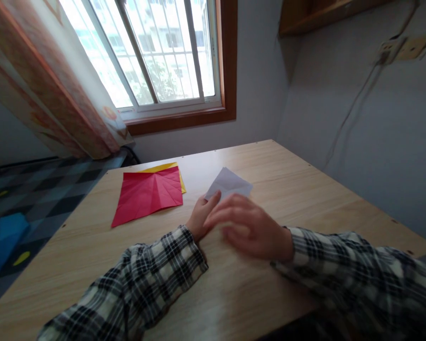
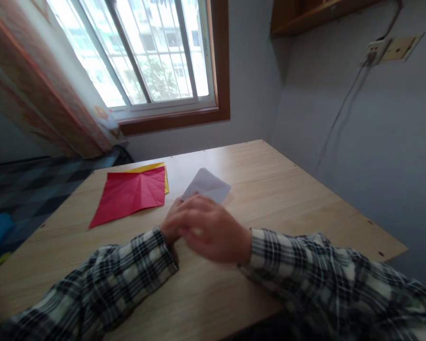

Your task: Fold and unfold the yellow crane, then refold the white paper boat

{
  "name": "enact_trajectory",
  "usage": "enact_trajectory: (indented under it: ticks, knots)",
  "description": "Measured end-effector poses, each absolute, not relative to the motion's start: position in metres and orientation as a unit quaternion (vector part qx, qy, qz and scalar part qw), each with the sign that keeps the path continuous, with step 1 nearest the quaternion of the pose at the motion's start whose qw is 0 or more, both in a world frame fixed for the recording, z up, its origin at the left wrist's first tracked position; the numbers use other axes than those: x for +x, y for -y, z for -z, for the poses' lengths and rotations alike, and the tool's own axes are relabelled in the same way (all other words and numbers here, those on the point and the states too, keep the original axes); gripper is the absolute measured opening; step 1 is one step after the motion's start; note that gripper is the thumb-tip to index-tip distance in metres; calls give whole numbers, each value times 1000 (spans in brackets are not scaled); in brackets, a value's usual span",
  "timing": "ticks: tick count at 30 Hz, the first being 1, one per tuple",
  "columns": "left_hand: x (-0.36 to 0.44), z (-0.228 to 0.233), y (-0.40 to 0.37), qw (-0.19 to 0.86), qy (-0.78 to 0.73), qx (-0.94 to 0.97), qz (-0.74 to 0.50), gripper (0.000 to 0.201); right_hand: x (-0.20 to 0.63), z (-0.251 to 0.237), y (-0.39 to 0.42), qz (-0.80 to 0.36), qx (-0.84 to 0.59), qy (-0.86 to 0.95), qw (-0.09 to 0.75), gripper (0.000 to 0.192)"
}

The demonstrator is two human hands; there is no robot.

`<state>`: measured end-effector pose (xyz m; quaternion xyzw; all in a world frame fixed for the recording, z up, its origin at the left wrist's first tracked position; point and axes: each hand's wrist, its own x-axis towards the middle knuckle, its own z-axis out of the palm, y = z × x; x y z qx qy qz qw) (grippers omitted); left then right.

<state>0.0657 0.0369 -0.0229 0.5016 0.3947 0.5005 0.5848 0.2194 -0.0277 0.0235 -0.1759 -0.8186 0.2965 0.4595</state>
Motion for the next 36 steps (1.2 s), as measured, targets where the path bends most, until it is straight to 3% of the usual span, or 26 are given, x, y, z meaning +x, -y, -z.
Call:
enact_trajectory:
  ticks: [3,8,24,31,36]
  knots:
    - [67,21,-35,596,-375,504,-500,35,246,-33,-9,-66,-330,775,535,33]
    - [70,20,-32,612,-375,501,-483,39,265,-2,-35,1,-382,772,508,37]
    - [67,21,-33,634,-353,517,-454,40,270,21,-47,-181,-371,748,520,13]
    - [67,19,-34,658,-345,476,-470,44,270,31,-57,-411,-351,647,537,25]
    - [65,21,-35,656,-344,478,-472,41,269,29,-56,-445,-368,628,521,25]
